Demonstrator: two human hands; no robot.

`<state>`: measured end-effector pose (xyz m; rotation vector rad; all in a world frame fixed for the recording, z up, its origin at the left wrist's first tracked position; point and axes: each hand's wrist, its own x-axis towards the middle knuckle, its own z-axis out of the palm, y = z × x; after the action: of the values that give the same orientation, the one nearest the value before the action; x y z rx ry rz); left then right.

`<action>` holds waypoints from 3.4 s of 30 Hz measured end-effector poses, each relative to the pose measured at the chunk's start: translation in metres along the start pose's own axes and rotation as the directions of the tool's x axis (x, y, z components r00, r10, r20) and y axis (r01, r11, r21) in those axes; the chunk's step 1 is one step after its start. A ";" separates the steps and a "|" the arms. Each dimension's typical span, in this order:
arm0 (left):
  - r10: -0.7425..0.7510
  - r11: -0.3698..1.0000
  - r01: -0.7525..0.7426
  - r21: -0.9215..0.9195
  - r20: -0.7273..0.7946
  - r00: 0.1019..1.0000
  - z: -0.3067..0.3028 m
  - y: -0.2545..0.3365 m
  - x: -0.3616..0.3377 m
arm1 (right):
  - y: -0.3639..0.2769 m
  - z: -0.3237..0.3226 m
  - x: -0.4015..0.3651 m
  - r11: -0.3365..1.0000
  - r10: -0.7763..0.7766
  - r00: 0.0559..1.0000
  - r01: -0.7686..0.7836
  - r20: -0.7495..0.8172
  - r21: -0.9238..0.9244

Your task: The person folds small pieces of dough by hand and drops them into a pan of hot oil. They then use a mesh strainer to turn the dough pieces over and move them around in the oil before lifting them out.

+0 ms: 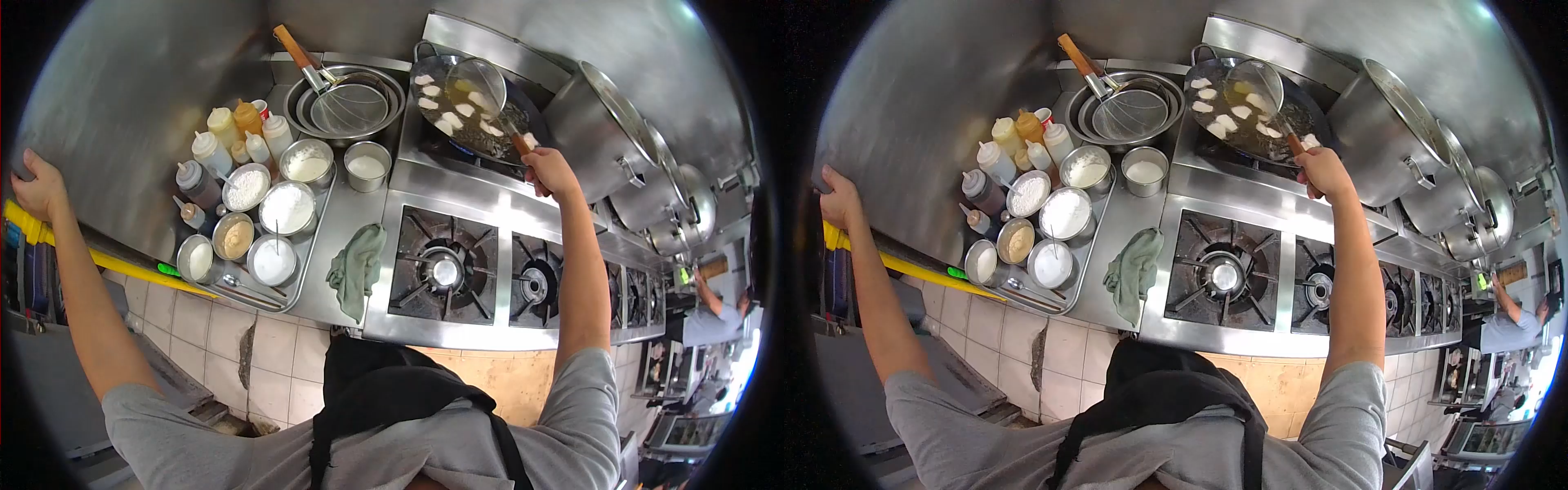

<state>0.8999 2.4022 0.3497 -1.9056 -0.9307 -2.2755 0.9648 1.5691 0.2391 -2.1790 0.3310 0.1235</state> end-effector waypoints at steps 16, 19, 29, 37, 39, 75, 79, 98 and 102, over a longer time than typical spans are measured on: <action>0.070 0.996 -0.067 0.058 -0.044 0.997 0.020 -0.026 0.004 | -0.005 0.007 -0.054 0.996 -0.087 0.996 0.088 0.032 -0.029; 0.043 0.997 -0.041 0.071 -0.027 0.999 0.023 -0.030 0.003 | -0.005 0.001 -0.073 0.987 -0.102 0.995 0.099 -0.023 -0.124; -0.169 0.957 0.124 0.263 0.158 0.973 0.045 -0.060 0.010 | 0.019 0.007 -0.071 0.806 -0.400 0.882 0.208 -0.251 -0.554; -0.239 0.941 0.188 0.283 0.158 0.958 0.034 -0.046 0.002 | 0.027 0.017 -0.061 0.757 -0.380 0.900 0.170 -0.215 -0.631; -0.217 0.946 0.176 0.274 0.125 0.968 0.032 -0.040 0.001 | 0.028 0.014 -0.060 0.742 -0.360 0.914 0.161 -0.185 -0.650; -0.234 0.926 0.148 0.347 0.221 0.947 0.045 -0.061 0.008 | 0.023 -0.027 -0.052 0.975 0.010 0.994 -0.033 -0.106 -0.221; -0.215 0.909 0.117 0.401 0.210 0.954 0.048 -0.063 0.010 | 0.019 -0.028 -0.065 0.981 -0.010 0.999 0.000 -0.053 -0.194; -0.232 0.926 0.141 0.351 0.231 0.945 0.041 -0.054 0.005 | 0.007 -0.029 -0.084 0.781 -0.339 0.871 0.051 -0.354 -0.623; -0.207 0.932 0.129 0.339 0.206 0.956 0.047 -0.061 0.009 | 0.023 -0.034 -0.062 0.714 -0.370 0.832 -0.030 -0.413 -0.699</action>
<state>0.9155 2.4771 0.3356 -2.0430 -1.4486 -1.8424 0.8973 1.5403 0.2543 -2.9669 0.4235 -0.5834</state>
